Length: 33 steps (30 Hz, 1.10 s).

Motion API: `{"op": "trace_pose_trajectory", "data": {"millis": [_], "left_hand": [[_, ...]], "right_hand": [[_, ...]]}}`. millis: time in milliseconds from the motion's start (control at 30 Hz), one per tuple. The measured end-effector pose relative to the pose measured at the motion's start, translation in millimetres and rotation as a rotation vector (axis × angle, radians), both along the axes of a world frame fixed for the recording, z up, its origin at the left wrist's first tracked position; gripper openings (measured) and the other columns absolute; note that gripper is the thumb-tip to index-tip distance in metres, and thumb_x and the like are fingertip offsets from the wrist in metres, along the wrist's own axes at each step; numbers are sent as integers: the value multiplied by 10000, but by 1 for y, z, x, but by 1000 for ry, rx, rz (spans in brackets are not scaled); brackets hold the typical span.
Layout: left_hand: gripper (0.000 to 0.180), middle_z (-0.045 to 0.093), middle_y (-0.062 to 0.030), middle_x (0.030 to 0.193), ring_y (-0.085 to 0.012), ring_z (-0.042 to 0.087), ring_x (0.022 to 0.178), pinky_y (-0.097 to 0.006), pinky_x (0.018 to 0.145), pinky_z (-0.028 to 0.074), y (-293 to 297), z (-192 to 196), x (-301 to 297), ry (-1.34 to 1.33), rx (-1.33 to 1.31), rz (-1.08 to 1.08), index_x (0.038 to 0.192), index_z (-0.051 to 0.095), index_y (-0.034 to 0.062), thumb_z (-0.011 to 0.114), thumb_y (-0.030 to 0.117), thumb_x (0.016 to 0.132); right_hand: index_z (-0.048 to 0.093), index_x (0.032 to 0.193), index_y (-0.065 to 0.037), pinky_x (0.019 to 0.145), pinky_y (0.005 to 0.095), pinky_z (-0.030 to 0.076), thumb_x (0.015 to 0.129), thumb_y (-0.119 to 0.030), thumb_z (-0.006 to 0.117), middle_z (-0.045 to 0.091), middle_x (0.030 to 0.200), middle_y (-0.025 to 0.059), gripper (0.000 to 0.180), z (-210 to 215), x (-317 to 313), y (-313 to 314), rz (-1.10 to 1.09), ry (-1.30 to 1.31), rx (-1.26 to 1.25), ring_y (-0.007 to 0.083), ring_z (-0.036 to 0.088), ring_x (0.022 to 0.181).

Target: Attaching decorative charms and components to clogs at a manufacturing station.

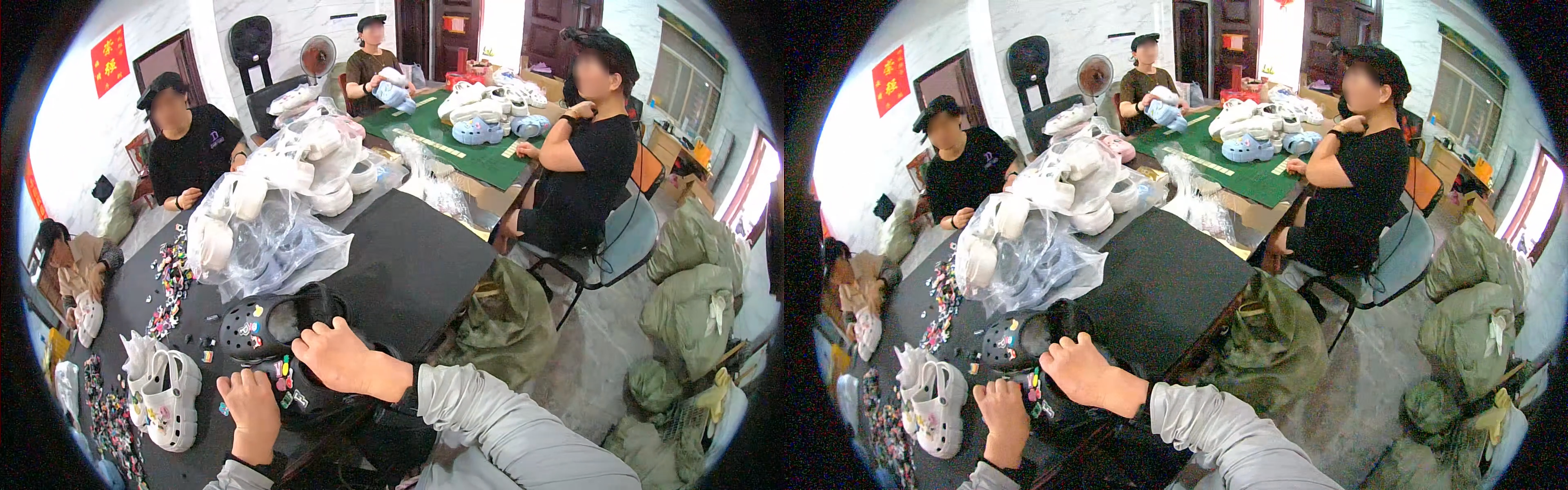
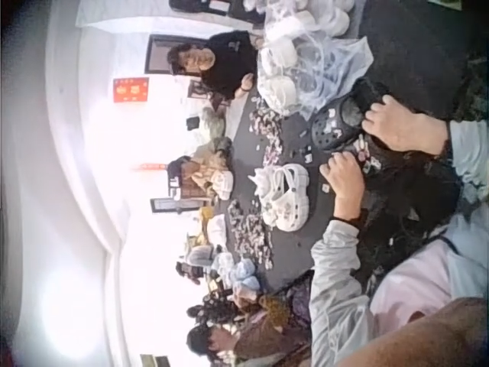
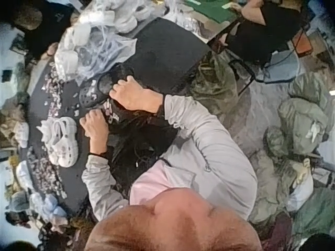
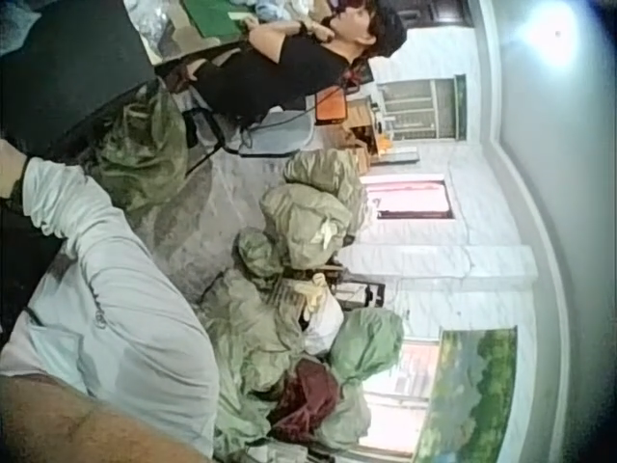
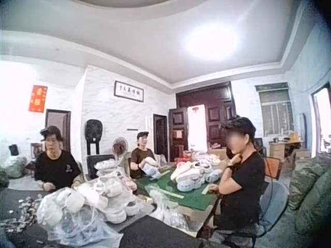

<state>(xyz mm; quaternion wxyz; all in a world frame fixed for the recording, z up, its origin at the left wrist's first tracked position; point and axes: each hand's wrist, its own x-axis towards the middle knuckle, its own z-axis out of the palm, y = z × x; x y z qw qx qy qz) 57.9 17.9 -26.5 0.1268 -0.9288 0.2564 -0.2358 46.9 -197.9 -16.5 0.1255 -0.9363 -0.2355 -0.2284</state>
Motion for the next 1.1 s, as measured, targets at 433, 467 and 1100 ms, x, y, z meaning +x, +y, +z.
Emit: {"op": "trace_pose_trajectory", "data": {"millis": [433, 467, 1100], "left_hand": [[146, 552, -67, 931, -287, 526, 962, -592, 972, 318, 6, 26, -25, 220, -198, -8, 863, 634, 68, 562, 27, 743], [181, 556, -66, 946, -287, 524, 960, -586, 969, 320, 7, 25, -24, 224, -176, -6, 901, 651, 71, 572, 37, 741], [215, 521, -68, 1114, -261, 495, 1067, -615, 940, 379, -21, 20, -28, 331, 30, 60, 917, 725, 54, 625, 176, 771]], "right_hand": [[588, 899, -62, 695, 394, 410, 759, -131, 596, 599, 849, 68, 157, -2, -2, 3, -45, -7, 50, 231, 579, 846], [592, 907, -61, 695, 392, 408, 762, -136, 595, 599, 854, 65, 164, -1, -2, 2, -45, 9, 35, 226, 575, 842], [557, 1132, 14, 761, 437, 376, 679, -144, 644, 583, 986, 113, 487, 10, 0, -9, -20, 106, -99, 290, 544, 930]]}}
